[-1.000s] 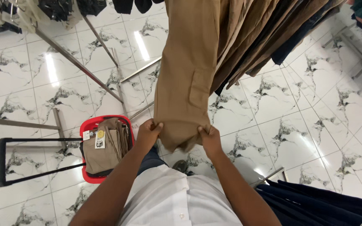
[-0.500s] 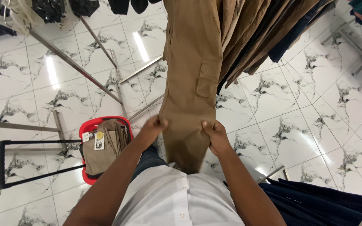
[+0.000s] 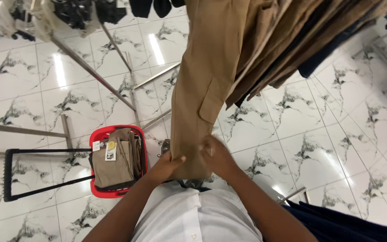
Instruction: The person takes trousers from a shopping basket, clips them onto a hanger, and places the hanger on a retail display rack, repeating the process for multiple pairs.
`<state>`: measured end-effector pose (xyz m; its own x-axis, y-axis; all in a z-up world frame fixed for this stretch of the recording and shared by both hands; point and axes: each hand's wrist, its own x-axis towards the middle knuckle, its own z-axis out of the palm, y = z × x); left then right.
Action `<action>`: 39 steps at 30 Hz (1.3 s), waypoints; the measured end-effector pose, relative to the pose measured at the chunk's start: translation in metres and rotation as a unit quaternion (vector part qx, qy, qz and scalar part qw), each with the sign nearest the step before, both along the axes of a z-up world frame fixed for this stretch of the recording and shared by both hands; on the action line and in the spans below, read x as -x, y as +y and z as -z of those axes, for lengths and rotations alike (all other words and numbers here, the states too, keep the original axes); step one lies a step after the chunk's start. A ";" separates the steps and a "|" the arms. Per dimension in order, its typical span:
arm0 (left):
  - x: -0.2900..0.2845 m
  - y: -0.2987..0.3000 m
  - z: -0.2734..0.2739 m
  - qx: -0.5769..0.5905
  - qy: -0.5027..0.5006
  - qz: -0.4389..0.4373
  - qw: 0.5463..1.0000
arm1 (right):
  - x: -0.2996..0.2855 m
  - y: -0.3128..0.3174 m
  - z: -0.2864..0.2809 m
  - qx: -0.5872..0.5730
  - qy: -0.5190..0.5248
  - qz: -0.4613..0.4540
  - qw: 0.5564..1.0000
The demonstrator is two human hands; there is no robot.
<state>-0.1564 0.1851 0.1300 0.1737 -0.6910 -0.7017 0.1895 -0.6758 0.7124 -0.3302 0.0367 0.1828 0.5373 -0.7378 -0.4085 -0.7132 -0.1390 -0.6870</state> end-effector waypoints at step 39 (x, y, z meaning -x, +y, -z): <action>-0.091 0.082 0.050 -0.012 0.204 0.019 0.979 | -0.190 -0.123 0.022 0.209 0.223 -0.284 0.909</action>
<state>-0.0659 0.2669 0.0800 -0.1503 -0.6737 -0.7236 0.4297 -0.7037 0.5659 -0.1398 -0.0860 0.1610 0.7296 -0.5343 -0.4269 -0.6396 -0.7541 -0.1492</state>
